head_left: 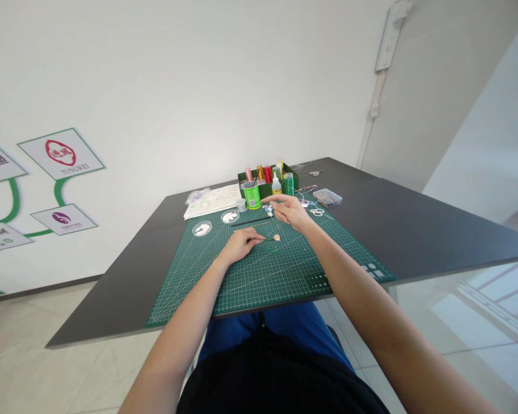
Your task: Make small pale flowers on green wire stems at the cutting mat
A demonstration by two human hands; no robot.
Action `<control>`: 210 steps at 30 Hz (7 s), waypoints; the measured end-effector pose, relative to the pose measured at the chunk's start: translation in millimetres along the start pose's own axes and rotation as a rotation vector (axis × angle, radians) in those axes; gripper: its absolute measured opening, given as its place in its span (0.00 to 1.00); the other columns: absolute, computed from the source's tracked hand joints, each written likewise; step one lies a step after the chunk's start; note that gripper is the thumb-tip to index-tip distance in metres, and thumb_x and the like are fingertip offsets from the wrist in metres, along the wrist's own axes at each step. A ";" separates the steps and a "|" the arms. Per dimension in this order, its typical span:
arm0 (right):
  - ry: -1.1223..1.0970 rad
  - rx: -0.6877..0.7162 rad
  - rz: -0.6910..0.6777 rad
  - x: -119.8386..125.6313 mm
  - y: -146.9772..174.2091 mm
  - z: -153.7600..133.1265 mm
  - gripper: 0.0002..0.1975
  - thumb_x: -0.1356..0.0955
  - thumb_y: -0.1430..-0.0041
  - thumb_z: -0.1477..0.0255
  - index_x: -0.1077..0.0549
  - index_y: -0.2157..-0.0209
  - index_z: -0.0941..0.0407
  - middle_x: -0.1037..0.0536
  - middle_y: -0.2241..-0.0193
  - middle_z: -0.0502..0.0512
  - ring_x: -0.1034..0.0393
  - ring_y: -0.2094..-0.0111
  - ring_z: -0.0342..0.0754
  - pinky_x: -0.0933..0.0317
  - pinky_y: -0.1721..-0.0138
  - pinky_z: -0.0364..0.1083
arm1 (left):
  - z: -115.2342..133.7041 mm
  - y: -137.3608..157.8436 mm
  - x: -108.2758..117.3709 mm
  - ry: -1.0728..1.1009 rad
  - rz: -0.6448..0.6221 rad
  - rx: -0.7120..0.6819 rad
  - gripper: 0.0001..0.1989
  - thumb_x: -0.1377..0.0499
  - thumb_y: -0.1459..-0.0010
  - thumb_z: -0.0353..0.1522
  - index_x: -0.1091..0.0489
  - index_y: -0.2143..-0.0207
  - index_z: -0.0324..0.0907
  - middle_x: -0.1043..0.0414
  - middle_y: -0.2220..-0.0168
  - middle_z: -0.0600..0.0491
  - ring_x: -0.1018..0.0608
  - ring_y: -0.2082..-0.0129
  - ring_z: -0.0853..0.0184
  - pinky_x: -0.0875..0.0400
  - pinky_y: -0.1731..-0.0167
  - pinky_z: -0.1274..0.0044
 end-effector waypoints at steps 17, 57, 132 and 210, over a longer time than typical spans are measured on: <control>0.178 -0.062 0.150 23.1 -2.1 11.5 0.19 0.30 0.39 0.61 0.22 0.55 0.62 0.42 0.91 0.40 0.53 0.88 0.38 0.58 0.83 0.41 | 3.6 -2.6 -5.8 0.121 -0.045 -0.002 0.08 0.38 0.38 0.31 0.19 0.59 0.41 0.22 0.65 0.48 0.25 0.67 0.67 0.32 0.65 0.76; 0.589 -0.347 0.245 55.7 -0.4 58.4 0.15 0.36 0.39 0.75 0.19 0.57 0.63 0.40 0.89 0.43 0.47 0.86 0.40 0.52 0.82 0.40 | -13.8 -2.1 4.7 0.589 0.085 0.180 0.18 0.30 0.49 0.42 0.20 0.64 0.36 0.25 0.71 0.50 0.31 0.80 0.75 0.35 0.78 0.80; 0.647 -0.398 -0.220 -5.0 11.0 56.0 0.16 0.38 0.37 0.75 0.19 0.57 0.64 0.40 0.91 0.42 0.45 0.88 0.40 0.45 0.79 0.40 | -80.9 30.6 77.8 0.475 0.784 0.374 0.17 0.33 0.48 0.38 0.20 0.56 0.39 0.23 0.69 0.51 0.32 0.79 0.74 0.36 0.77 0.80; 0.256 -0.282 -0.366 -125.9 130.0 -26.5 0.20 0.32 0.35 0.59 0.18 0.67 0.61 0.37 0.88 0.45 0.45 0.86 0.37 0.52 0.82 0.39 | 69.7 89.2 40.4 -0.137 0.466 0.164 0.14 0.46 0.31 0.29 0.21 0.53 0.45 0.24 0.63 0.52 0.22 0.65 0.70 0.29 0.63 0.79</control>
Point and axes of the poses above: each hand's wrist, its own y-axis away from the middle knuckle, its own x-axis out of the back of the hand, z = x × y, the point moved 10 cm from there along -y, towards the middle knuckle
